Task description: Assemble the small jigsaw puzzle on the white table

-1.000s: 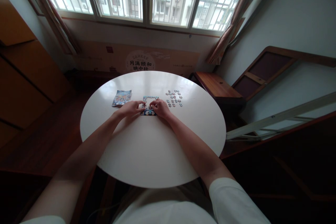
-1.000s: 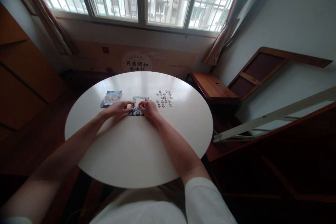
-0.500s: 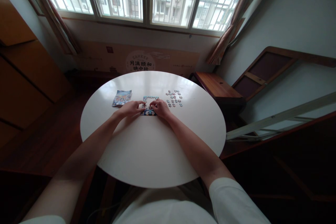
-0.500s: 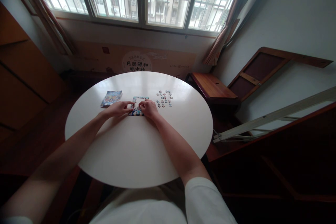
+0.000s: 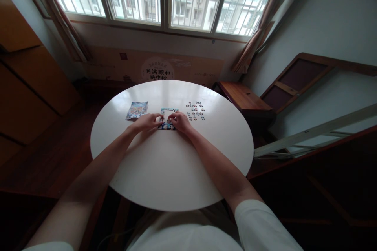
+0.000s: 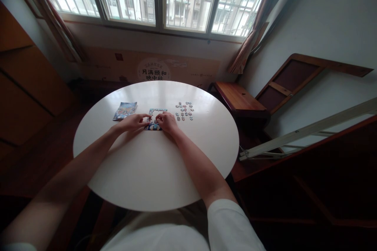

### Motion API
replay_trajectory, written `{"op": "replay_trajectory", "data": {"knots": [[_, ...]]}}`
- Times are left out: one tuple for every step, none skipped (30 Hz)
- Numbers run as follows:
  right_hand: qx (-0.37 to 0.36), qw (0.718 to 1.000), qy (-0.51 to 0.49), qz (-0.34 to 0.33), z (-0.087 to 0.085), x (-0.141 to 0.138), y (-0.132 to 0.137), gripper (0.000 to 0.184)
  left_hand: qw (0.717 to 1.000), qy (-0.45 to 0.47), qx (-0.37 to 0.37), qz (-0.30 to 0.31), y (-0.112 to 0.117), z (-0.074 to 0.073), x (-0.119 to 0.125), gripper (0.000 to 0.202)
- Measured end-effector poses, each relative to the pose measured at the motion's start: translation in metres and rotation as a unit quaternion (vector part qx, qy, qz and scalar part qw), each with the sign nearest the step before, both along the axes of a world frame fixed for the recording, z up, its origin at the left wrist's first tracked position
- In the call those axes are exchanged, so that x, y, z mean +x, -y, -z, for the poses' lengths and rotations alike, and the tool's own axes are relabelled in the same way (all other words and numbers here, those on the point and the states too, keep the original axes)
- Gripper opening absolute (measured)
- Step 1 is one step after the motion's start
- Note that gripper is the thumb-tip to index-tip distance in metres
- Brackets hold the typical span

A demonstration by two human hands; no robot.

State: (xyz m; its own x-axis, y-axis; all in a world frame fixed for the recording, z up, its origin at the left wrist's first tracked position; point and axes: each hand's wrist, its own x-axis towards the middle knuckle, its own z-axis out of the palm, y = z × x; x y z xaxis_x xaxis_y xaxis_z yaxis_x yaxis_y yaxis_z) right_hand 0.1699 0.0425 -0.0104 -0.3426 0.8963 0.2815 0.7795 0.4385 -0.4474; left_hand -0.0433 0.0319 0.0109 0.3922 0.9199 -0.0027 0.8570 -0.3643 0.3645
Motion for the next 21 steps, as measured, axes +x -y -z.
{"op": "replay_trajectory", "data": {"knots": [[-0.001,1.0,0.0,0.0,-0.0001,-0.0001,0.0,0.025,1.0,0.0,0.0,0.0,-0.0001,0.0001,0.0,0.056],[-0.001,1.0,0.0,-0.001,-0.0001,-0.0001,0.0001,0.025,1.0,0.0,0.001,0.0,-0.0001,0.0,0.0,0.056],[-0.001,1.0,-0.001,-0.001,-0.0002,-0.0002,0.0001,0.025,1.0,0.001,0.0,0.001,-0.0001,0.0,0.0001,0.056],[-0.002,1.0,-0.001,-0.001,-0.0002,-0.0002,0.0002,0.025,1.0,0.0,0.0,0.002,0.0001,-0.0002,0.0002,0.056],[-0.002,1.0,-0.002,0.0,-0.0002,-0.0002,0.0002,0.025,1.0,0.0,0.0,0.002,0.0002,-0.0003,0.0003,0.056],[-0.003,1.0,-0.001,0.001,-0.0002,-0.0002,0.0002,0.025,1.0,0.0,0.0,0.002,0.0004,-0.0004,0.0004,0.056],[-0.004,1.0,-0.001,0.001,-0.0001,-0.0002,0.0001,0.025,1.0,0.0,0.0,0.002,0.0005,-0.0005,0.0004,0.056],[-0.004,1.0,-0.001,0.002,0.0001,-0.0002,0.0,0.025,1.0,0.0,0.001,0.003,0.0006,-0.0004,0.0003,0.056],[-0.003,1.0,-0.001,0.002,0.0003,-0.0001,-0.0002,0.025,1.0,0.001,0.001,0.003,0.0005,-0.0002,0.0002,0.056],[-0.002,1.0,-0.002,0.0,0.0007,0.0,-0.0004,0.025,1.0,0.001,0.001,0.004,0.0004,0.0,0.0001,0.056],[0.0,1.0,-0.003,-0.001,0.0011,0.0,-0.0007,0.025,1.0,0.001,0.002,0.004,0.0002,0.0002,-0.0001,0.056],[0.001,1.0,-0.003,-0.002,0.0015,0.0001,-0.0009,0.025,1.0,0.002,0.002,0.005,0.0001,0.0003,-0.0002,0.056],[0.001,1.0,-0.004,-0.002,0.0019,0.0001,-0.0011,0.025,1.0,0.001,0.002,0.006,-0.0001,0.0004,-0.0003,0.056],[0.001,1.0,-0.004,-0.002,0.0022,0.0002,-0.0013,0.025,1.0,0.001,0.002,0.006,-0.0001,0.0003,-0.0003,0.056],[0.001,1.0,-0.004,-0.002,0.0025,0.0002,-0.0014,0.025,1.0,0.0,0.002,0.006,0.0,0.0,-0.0002,0.056],[0.001,1.0,-0.004,-0.002,0.0028,0.0002,-0.0014,0.025,1.0,-0.001,0.001,0.006,0.0003,-0.0004,-0.0001,0.056],[0.001,1.0,-0.004,-0.002,0.003,0.0003,-0.0014,0.025,1.0,-0.001,0.001,0.005,0.0006,-0.0008,0.0001,0.056],[0.002,1.0,-0.004,-0.003,0.0031,0.0003,-0.0015,0.025,1.0,-0.002,0.0,0.004,0.001,-0.0013,0.0003,0.056],[0.003,1.0,-0.003,-0.003,0.0031,0.0003,-0.0015,0.025,1.0,-0.002,0.0,0.004,0.0014,-0.0018,0.0006,0.056],[0.004,1.0,-0.003,-0.003,0.003,0.0004,-0.0014,0.025,1.0,-0.003,0.0,0.004,0.0018,-0.0022,0.0007,0.057],[0.004,1.0,-0.003,-0.003,0.0028,0.0004,-0.0014,0.026,1.0,-0.003,0.0,0.004,0.002,-0.0024,0.0008,0.057]]}}
